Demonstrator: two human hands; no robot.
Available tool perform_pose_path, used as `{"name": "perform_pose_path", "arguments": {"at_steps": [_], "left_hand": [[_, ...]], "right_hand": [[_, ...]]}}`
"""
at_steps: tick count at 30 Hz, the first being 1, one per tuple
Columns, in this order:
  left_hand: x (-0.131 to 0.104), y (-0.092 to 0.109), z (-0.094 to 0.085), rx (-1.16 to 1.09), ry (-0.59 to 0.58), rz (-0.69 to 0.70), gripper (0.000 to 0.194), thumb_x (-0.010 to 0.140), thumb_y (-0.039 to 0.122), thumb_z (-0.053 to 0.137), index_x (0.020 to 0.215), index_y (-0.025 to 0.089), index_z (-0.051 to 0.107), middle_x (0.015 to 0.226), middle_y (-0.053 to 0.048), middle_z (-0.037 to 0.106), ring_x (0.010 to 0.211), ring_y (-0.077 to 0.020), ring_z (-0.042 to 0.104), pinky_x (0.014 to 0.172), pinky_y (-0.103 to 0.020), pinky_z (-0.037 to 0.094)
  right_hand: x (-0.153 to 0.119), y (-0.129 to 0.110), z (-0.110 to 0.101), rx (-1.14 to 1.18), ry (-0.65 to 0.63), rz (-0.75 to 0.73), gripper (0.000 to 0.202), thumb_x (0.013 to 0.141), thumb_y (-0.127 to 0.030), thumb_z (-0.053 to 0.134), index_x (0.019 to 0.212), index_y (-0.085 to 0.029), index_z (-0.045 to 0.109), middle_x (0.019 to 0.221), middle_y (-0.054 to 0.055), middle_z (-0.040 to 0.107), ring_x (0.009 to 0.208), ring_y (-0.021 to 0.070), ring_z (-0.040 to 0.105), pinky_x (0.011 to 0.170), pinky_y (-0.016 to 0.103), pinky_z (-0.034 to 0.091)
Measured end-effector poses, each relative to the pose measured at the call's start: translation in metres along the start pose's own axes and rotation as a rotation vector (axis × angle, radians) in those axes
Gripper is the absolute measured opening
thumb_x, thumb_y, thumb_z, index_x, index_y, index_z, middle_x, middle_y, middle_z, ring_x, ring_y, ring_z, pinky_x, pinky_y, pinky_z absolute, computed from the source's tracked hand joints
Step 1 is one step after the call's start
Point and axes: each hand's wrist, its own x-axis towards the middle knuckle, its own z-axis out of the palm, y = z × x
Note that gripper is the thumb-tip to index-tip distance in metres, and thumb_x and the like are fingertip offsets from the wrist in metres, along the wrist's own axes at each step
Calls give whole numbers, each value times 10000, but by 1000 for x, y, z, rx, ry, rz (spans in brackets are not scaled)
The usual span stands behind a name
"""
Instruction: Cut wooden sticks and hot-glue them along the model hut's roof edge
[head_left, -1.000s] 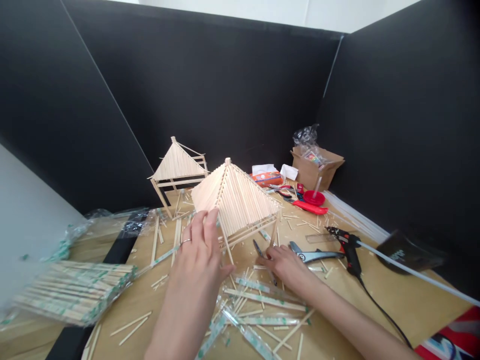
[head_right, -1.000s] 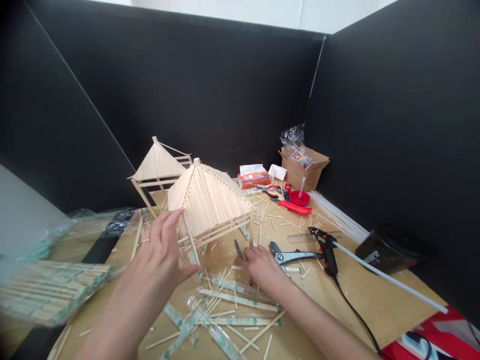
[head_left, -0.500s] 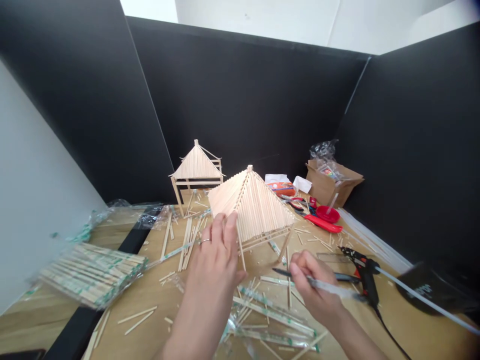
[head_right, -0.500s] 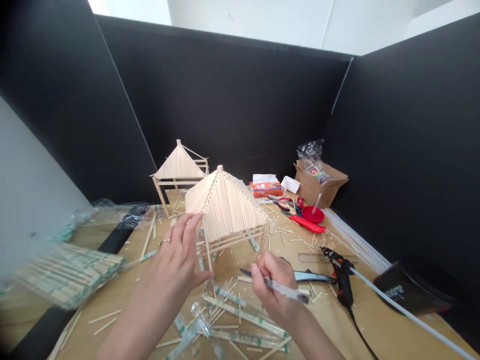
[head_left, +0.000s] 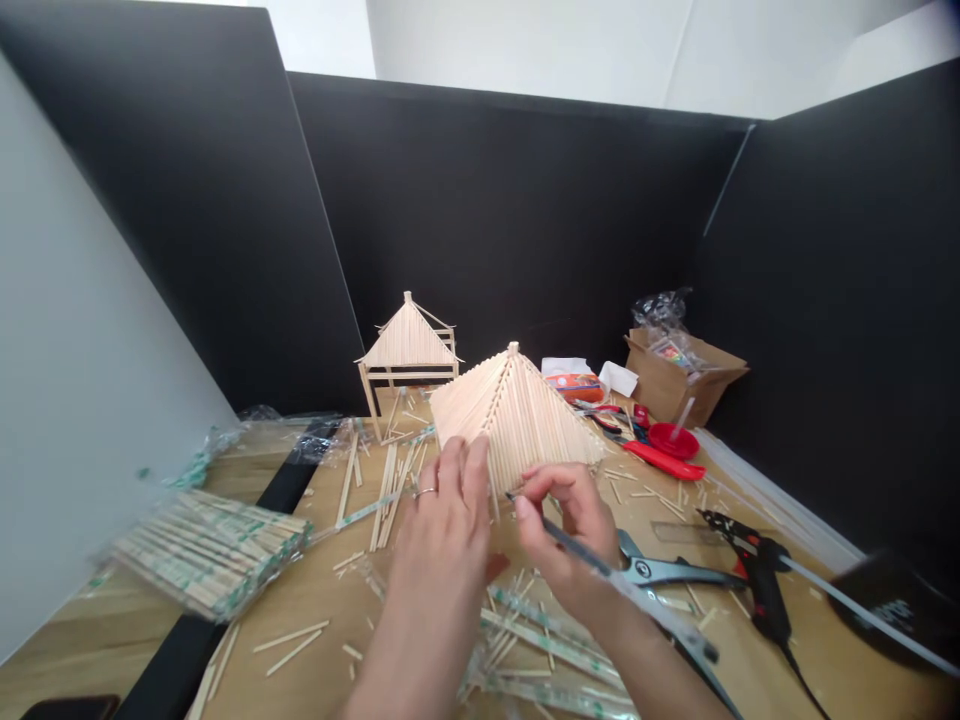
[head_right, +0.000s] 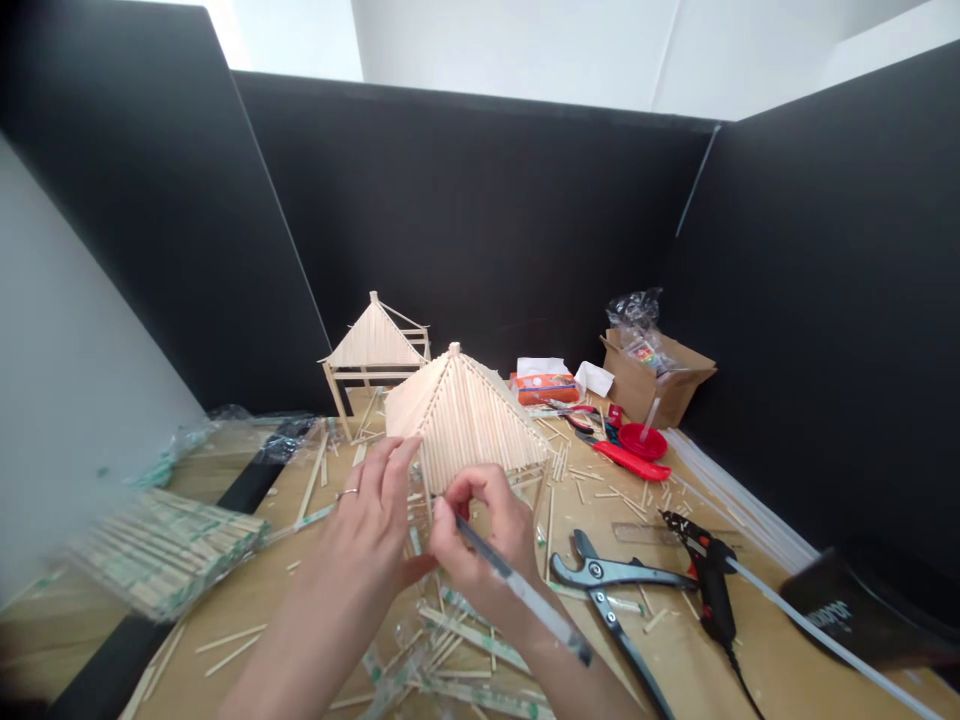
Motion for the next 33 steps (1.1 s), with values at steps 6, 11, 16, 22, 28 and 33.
{"name": "perform_pose_path", "arguments": {"at_steps": [6, 11, 16, 22, 28, 33], "left_hand": [[-1, 1, -3, -15, -27, -19, 844, 741, 74, 663, 1439, 64, 188, 1434, -298, 428, 1295, -413, 471, 791, -439, 580], [-1, 0, -3, -51, -24, -39, 759, 783, 84, 604, 1443, 99, 230, 1446, -263, 424, 1305, -397, 461, 826, -459, 576], [0, -2, 1, -63, 2, -33, 713, 812, 83, 544, 1452, 130, 232, 1444, -228, 434, 1310, -369, 453, 830, -450, 575], [0, -1, 0, -66, 6, -52, 709, 830, 115, 542, 1459, 135, 216, 1459, -221, 418, 1316, -368, 451, 813, -419, 579], [2, -3, 0, -52, -4, -36, 726, 817, 105, 550, 1460, 110, 213, 1451, -243, 421, 1313, -381, 447, 803, -440, 581], [1, 1, 2, -52, 18, -38, 724, 798, 79, 578, 1447, 91, 255, 1434, -249, 444, 1298, -382, 473, 840, -446, 579]], "right_hand": [[1, 7, 6, -52, -32, -153, 190, 819, -93, 558, 728, -238, 476, 699, -30, 554, 716, 148, 575, 804, 369, 508], [2, 9, 8, -85, -38, -197, 205, 826, -64, 542, 740, -238, 476, 712, -25, 557, 754, 155, 571, 793, 366, 502], [3, 11, 7, -119, -66, -244, 221, 814, -39, 552, 749, -236, 478, 730, -26, 558, 753, 151, 572, 784, 358, 501], [2, 13, 8, -140, -66, -259, 238, 814, -26, 550, 747, -237, 461, 734, -24, 552, 759, 150, 576, 788, 354, 494], [3, 13, 8, -146, -58, -252, 210, 825, -62, 535, 740, -241, 467, 715, -23, 551, 710, 150, 567, 753, 349, 496], [5, 10, 7, -144, -64, -236, 219, 811, -44, 541, 735, -237, 470, 721, -25, 556, 724, 147, 574, 739, 330, 489]]}}
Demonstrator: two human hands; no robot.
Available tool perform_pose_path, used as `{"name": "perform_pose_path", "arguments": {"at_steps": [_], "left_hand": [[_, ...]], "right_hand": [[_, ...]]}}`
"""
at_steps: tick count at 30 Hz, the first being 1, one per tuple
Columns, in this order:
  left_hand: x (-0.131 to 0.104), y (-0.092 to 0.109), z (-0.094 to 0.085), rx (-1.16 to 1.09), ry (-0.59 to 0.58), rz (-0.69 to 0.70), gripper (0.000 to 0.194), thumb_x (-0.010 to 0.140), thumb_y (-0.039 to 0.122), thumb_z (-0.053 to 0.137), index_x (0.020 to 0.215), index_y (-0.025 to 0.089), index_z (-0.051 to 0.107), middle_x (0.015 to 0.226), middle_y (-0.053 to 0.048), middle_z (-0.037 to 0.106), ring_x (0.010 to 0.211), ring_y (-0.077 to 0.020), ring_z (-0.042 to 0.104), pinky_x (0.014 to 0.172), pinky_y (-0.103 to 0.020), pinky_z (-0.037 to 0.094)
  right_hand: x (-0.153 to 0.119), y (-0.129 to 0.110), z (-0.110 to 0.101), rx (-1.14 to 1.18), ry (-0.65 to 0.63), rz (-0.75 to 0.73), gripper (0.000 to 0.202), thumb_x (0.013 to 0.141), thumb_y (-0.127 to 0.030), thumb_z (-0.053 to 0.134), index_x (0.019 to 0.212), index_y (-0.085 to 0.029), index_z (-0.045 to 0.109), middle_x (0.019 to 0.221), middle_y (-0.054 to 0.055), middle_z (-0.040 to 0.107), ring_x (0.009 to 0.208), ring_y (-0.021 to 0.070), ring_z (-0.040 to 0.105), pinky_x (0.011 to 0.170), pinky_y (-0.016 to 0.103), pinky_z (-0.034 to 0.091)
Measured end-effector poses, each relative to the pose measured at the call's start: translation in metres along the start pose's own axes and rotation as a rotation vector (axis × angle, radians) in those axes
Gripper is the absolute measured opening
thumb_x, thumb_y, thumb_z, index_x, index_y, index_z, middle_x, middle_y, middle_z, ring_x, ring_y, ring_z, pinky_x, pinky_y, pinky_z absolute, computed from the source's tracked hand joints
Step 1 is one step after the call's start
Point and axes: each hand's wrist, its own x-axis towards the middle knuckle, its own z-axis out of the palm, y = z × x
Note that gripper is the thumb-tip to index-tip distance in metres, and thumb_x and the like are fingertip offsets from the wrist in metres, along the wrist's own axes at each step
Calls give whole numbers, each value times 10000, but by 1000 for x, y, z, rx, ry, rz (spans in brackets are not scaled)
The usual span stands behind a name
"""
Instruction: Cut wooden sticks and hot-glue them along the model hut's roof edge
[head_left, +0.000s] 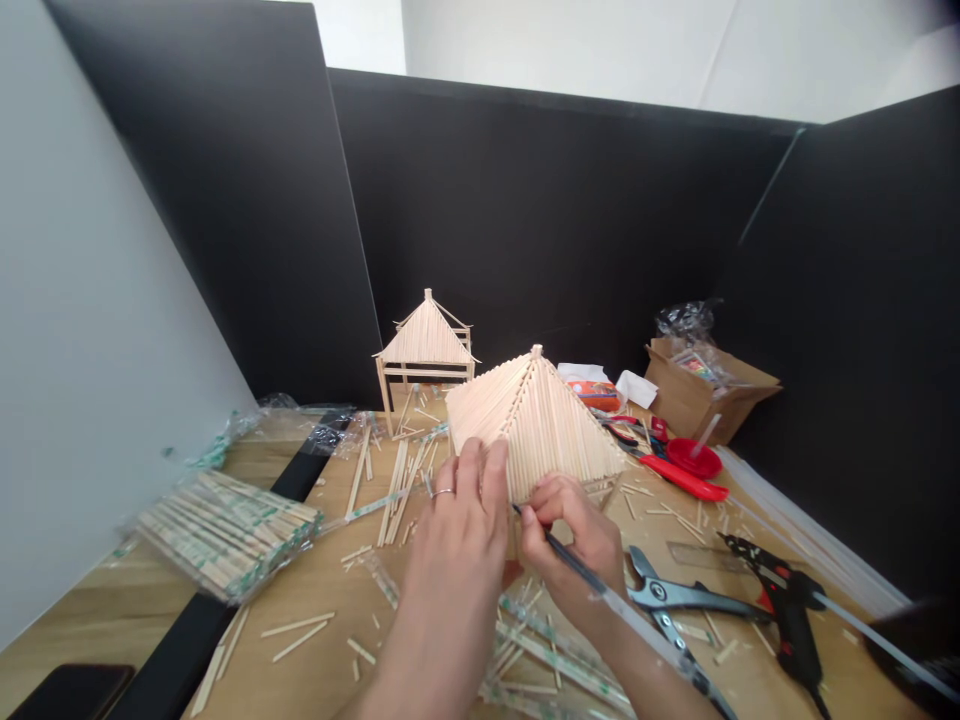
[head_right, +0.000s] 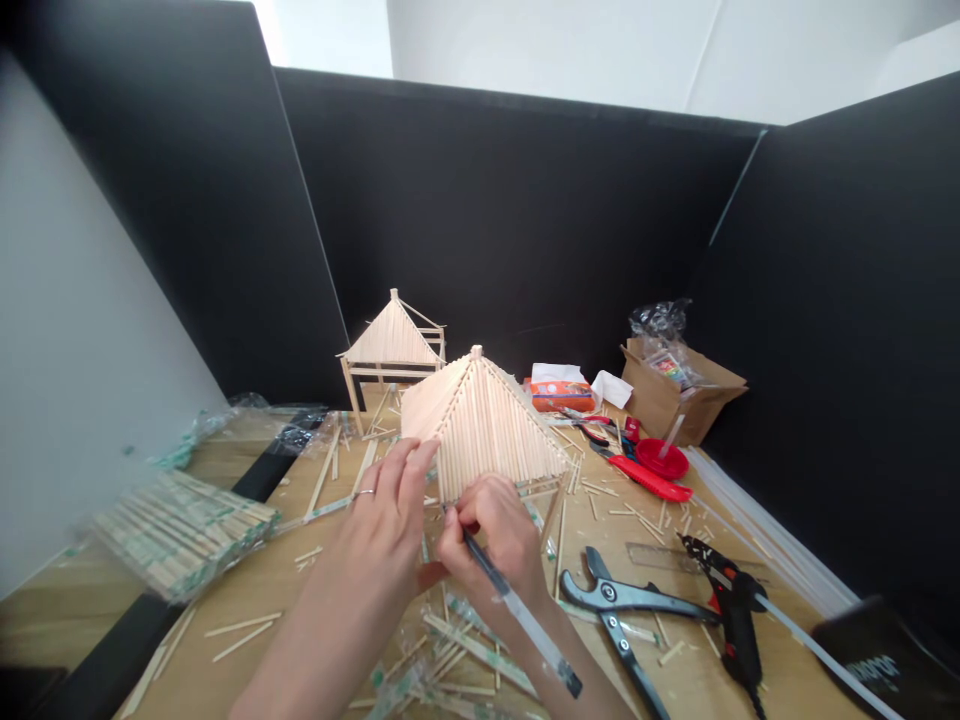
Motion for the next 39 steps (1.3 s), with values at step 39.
{"name": "perform_pose_path", "arguments": {"at_steps": [39], "left_hand": [[-1, -7, 5, -43, 24, 11, 1006, 645, 109, 775, 1468, 119, 197, 1433, -264, 421, 1270, -425, 475, 902, -526, 534]], "right_hand": [[0, -14, -16, -2, -36, 74, 191, 844, -77, 532, 757, -231, 460, 715, -31, 530, 714, 138, 550, 724, 305, 462]]}}
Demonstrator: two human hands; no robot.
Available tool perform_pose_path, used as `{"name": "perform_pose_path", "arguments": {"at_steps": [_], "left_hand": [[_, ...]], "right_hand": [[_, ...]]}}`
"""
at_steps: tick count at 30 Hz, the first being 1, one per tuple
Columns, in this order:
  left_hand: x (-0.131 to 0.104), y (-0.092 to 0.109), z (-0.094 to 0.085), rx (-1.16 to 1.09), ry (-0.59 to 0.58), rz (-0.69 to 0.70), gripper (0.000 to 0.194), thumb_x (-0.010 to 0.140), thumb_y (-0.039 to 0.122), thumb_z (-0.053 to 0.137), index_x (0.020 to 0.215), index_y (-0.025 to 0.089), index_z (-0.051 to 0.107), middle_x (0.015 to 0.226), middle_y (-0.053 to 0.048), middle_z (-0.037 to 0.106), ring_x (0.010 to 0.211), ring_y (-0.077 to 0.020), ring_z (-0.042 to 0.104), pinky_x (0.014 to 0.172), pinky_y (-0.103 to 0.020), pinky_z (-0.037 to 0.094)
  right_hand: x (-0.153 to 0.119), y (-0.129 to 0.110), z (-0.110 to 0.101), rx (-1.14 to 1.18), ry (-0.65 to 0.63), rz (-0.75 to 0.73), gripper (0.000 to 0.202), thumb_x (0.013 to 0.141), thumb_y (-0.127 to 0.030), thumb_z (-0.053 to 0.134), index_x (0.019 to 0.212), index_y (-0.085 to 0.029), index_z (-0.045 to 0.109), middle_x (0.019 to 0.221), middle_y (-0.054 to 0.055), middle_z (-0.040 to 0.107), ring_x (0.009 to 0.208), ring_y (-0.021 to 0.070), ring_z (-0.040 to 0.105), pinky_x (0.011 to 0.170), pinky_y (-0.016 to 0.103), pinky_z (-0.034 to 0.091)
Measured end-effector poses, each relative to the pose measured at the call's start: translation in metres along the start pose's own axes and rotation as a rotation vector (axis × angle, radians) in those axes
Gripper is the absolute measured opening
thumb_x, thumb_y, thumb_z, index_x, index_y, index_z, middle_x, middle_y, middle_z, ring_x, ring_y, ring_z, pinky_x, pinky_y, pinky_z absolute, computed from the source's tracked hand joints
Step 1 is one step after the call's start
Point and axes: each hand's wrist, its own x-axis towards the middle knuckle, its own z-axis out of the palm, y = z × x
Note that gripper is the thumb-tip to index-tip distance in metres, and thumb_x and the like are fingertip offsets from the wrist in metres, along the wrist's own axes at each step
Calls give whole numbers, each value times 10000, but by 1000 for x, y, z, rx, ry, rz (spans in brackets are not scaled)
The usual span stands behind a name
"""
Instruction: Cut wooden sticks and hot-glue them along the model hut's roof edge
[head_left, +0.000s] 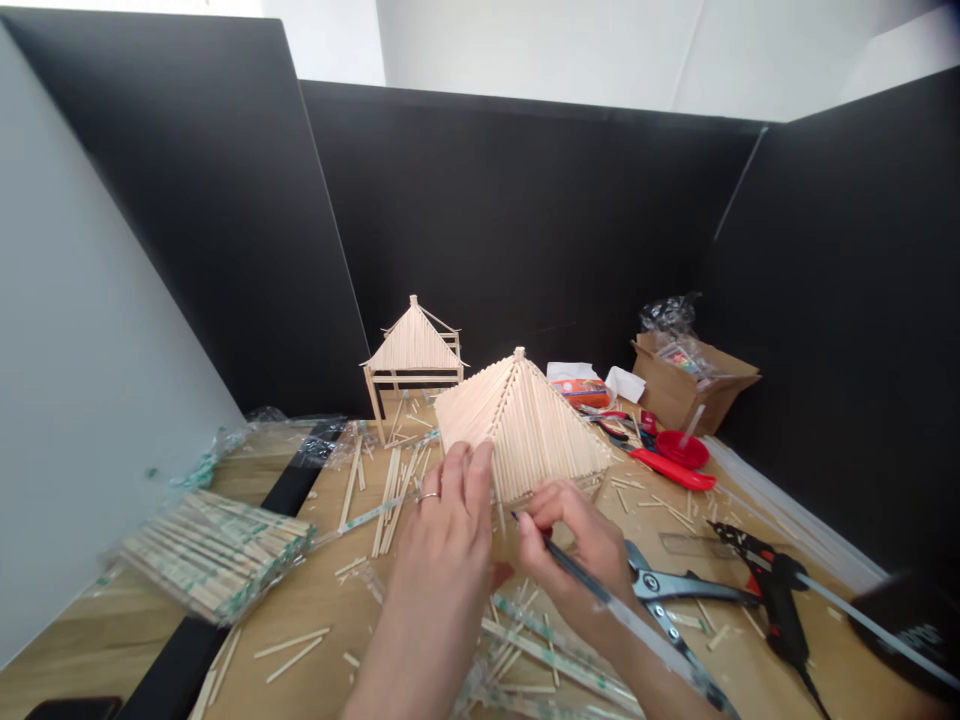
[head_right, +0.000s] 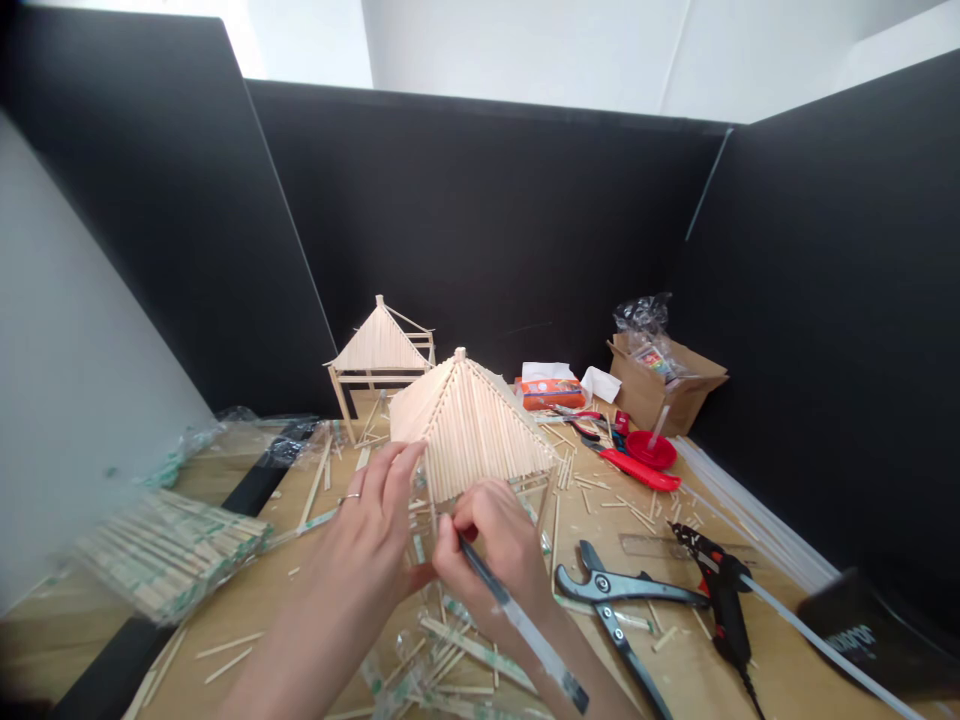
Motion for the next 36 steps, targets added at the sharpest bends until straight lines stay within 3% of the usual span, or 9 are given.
{"name": "perform_pose_path", "arguments": {"at_steps": [4, 10, 13, 16, 20, 25, 27, 32, 36], "left_hand": [[-3, 2, -5, -85, 42, -38, 1129, 532, 107, 860, 1456, 148, 213, 1394, -235, 465, 1259, -418, 489, 940, -536, 513], [-19, 8, -24, -96, 83, 41, 1150, 603, 276, 860, 1513, 189, 161, 1484, -207, 401, 1306, -425, 446, 982, -565, 484], [-28, 16, -30, -59, 101, 139, 1053, 670, 393, 808, 1511, 166, 217, 1512, -198, 378, 1321, -424, 439, 1002, -567, 478], [-30, 29, -27, -48, 88, 212, 969, 709, 435, 772, 1491, 146, 278, 1524, -190, 372, 1336, -409, 434, 1018, -532, 484], [-24, 49, -14, -27, 110, 279, 909, 709, 422, 789, 1439, 99, 355, 1507, -218, 390, 1324, -412, 446, 1029, -540, 475], [-11, 62, -13, -67, 69, 317, 1109, 607, 468, 865, 1470, 75, 290, 1491, -237, 398, 1338, -398, 428, 1063, -521, 444], [-4, 67, -15, -78, 60, 381, 1029, 670, 407, 842, 1469, 66, 290, 1457, -231, 448, 1320, -377, 457, 1055, -501, 452], [1, 79, 7, -210, -230, 548, 255, 909, 172, 597, 1163, 159, 592, 1081, -87, 694, 911, -245, 686, 767, -375, 570], [-28, 72, 41, -396, -417, 423, 303, 923, 50, 480, 1126, 232, 612, 948, -30, 697, 828, -197, 695, 712, -288, 541]], "right_hand": [[-22, -1, -26, -129, -155, 12, 111, 880, -134, 537, 822, -227, 520, 719, -15, 556, 674, 139, 541, 652, 273, 446], [-69, 45, -48, -339, -699, 320, 333, 844, -55, 472, 985, -261, 693, 982, 53, 682, 919, 196, 668, 791, 293, 511], [-75, 42, -55, -337, -602, 468, 413, 880, -68, 404, 1180, -210, 650, 1144, 135, 664, 1047, 252, 651, 904, 403, 499], [-73, 10, -63, -22, -384, 642, 295, 981, -291, 433, 1203, -264, 625, 1158, 77, 676, 1049, 205, 652, 907, 330, 512], [-72, -27, -66, 184, -306, 715, 226, 938, -422, 543, 1066, -273, 655, 987, 14, 716, 912, 172, 671, 809, 255, 530], [-79, -18, -79, -17, -234, 683, 251, 987, -376, 468, 1064, -259, 677, 994, 23, 695, 937, 169, 654, 840, 265, 493], [-83, -10, -92, -48, -247, 678, 267, 995, -369, 459, 1081, -265, 689, 1011, 29, 688, 970, 175, 645, 853, 271, 489], [-91, -3, -122, -70, -271, 656, 249, 991, -341, 476, 1045, -267, 707, 1007, 29, 696, 971, 178, 648, 837, 273, 504], [-107, 7, -132, -66, -425, 645, 249, 984, -346, 477, 1023, -276, 713, 974, 17, 715, 943, 173, 669, 833, 281, 530]]}}
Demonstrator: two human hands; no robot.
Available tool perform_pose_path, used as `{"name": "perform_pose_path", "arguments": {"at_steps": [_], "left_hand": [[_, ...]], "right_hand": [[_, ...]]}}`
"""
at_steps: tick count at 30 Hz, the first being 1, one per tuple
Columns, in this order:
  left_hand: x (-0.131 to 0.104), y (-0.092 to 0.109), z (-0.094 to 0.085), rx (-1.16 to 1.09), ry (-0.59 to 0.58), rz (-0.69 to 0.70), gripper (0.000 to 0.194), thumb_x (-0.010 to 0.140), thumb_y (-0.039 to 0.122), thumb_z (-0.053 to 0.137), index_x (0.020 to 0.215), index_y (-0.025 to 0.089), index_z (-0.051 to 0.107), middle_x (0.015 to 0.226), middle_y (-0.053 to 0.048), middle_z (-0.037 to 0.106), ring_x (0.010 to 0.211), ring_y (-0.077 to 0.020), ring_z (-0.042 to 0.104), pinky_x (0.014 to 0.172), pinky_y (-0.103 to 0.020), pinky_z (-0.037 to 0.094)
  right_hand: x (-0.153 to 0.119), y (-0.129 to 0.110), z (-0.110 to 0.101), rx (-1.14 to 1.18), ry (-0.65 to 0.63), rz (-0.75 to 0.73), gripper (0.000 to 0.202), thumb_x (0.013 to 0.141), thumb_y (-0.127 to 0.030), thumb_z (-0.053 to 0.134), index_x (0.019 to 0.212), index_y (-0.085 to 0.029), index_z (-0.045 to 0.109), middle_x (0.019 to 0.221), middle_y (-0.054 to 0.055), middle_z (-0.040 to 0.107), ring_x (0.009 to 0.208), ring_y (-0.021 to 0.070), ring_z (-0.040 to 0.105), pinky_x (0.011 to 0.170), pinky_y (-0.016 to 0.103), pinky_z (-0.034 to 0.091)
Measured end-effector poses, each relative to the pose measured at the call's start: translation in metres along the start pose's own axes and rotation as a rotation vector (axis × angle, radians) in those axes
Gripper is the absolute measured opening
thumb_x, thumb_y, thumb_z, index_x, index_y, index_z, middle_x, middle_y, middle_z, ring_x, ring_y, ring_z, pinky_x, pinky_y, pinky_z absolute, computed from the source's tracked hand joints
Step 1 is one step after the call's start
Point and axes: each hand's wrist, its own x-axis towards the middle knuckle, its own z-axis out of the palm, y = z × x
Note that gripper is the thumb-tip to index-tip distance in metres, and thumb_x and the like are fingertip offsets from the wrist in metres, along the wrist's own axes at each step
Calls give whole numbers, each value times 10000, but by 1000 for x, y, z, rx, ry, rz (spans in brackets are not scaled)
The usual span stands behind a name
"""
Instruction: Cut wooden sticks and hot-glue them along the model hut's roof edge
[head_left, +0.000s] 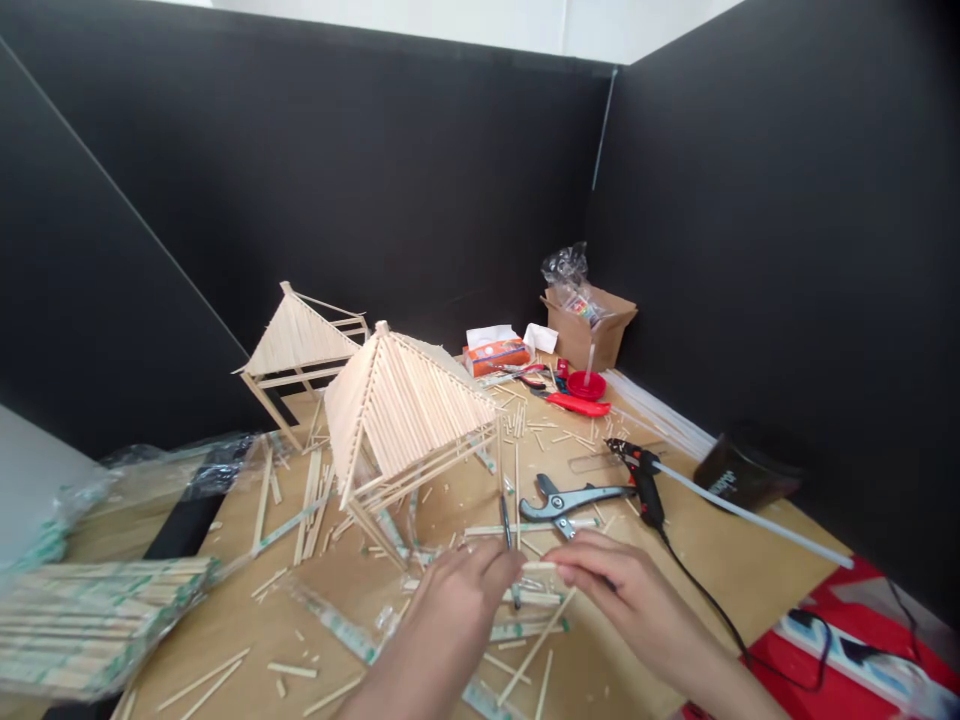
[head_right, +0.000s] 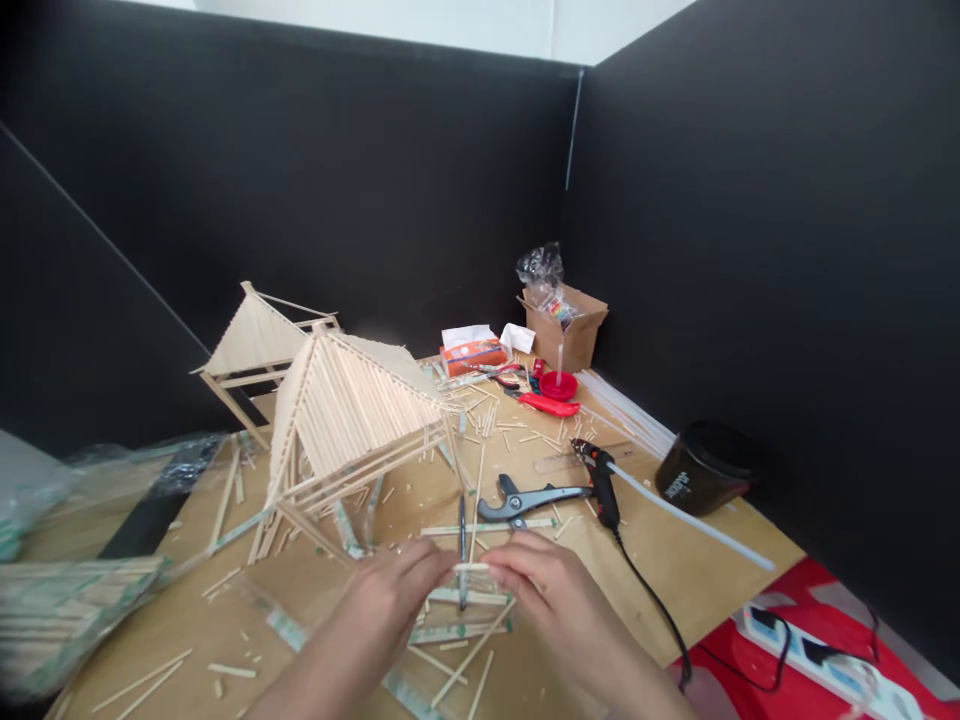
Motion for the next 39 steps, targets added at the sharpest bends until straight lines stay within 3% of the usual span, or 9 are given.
{"name": "perform_pose_path", "arguments": {"at_steps": [2, 5, 7, 9, 15, 21, 27, 32, 39], "left_hand": [[-17, -6, 16, -127, -22, -101, 262, 934, 70, 454, 1047, 220, 638, 885, -30, 701, 795, -186, 693, 717, -269, 528], [-38, -11, 28, -332, 91, -319, 225, 977, 164, 413, 1018, 221, 627, 896, -32, 700, 820, -174, 684, 746, -251, 509], [-45, -10, 31, -459, 151, -416, 214, 989, 229, 407, 1000, 225, 620, 896, -28, 691, 815, -174, 667, 742, -249, 496], [-46, -7, 33, -537, 208, -499, 212, 985, 294, 428, 960, 217, 625, 838, -23, 668, 753, -181, 635, 701, -255, 478], [-42, -7, 43, -648, 358, -639, 311, 980, 393, 427, 944, 183, 654, 789, -25, 599, 716, -185, 565, 664, -266, 432], [-53, -12, 40, -714, 419, -603, 314, 992, 367, 410, 1014, 189, 668, 850, -45, 588, 824, -199, 586, 744, -283, 438], [-56, -12, 39, -688, 377, -528, 339, 1016, 350, 352, 937, 199, 645, 826, -42, 577, 793, -184, 569, 734, -278, 430], [-56, -15, 41, -618, 377, -448, 294, 1007, 265, 351, 916, 187, 619, 808, -41, 545, 774, -178, 552, 703, -270, 421], [-54, -11, 42, -628, 306, -400, 279, 933, 102, 346, 790, 186, 570, 804, -47, 528, 795, -179, 540, 682, -253, 417]], "right_hand": [[-2, 20, -2, -134, -63, 55, 312, 936, -395, 549, 1205, -273, 650, 1203, 50, 680, 1134, 213, 621, 959, 344, 502], [4, 56, -9, -503, -87, 183, 813, 772, -396, 687, 1485, -158, 376, 1550, 162, 353, 1441, 336, 284, 1142, 500, 301], [13, 77, -14, -642, -119, 243, 964, 658, -330, 715, 1500, -69, 326, 1570, 233, 265, 1464, 405, 162, 1151, 551, 238], [24, 88, -19, -671, -153, 245, 1006, 579, -272, 715, 1484, -33, 346, 1524, 279, 323, 1435, 450, 215, 1126, 559, 268], [45, 88, -21, -683, -168, 106, 747, 593, -61, 575, 1338, -96, 528, 1178, 194, 553, 1114, 334, 571, 971, 447, 449], [45, 76, -10, -620, -164, -76, 543, 706, -55, 515, 1231, -192, 501, 1239, 126, 489, 1192, 254, 511, 1025, 401, 428], [57, 56, 12, -487, -61, -424, 528, 679, -130, 602, 1189, -210, 490, 1184, 119, 479, 1187, 306, 495, 1127, 609, 241], [73, 44, 33, -450, -28, -569, 464, 650, -192, 657, 1099, -180, 541, 1089, 128, 492, 1017, 303, 533, 873, 487, 470], [69, 43, 49, -393, -64, -575, 411, 685, -316, 700, 1052, -182, 571, 1021, 108, 493, 940, 282, 532, 791, 424, 466]]}}
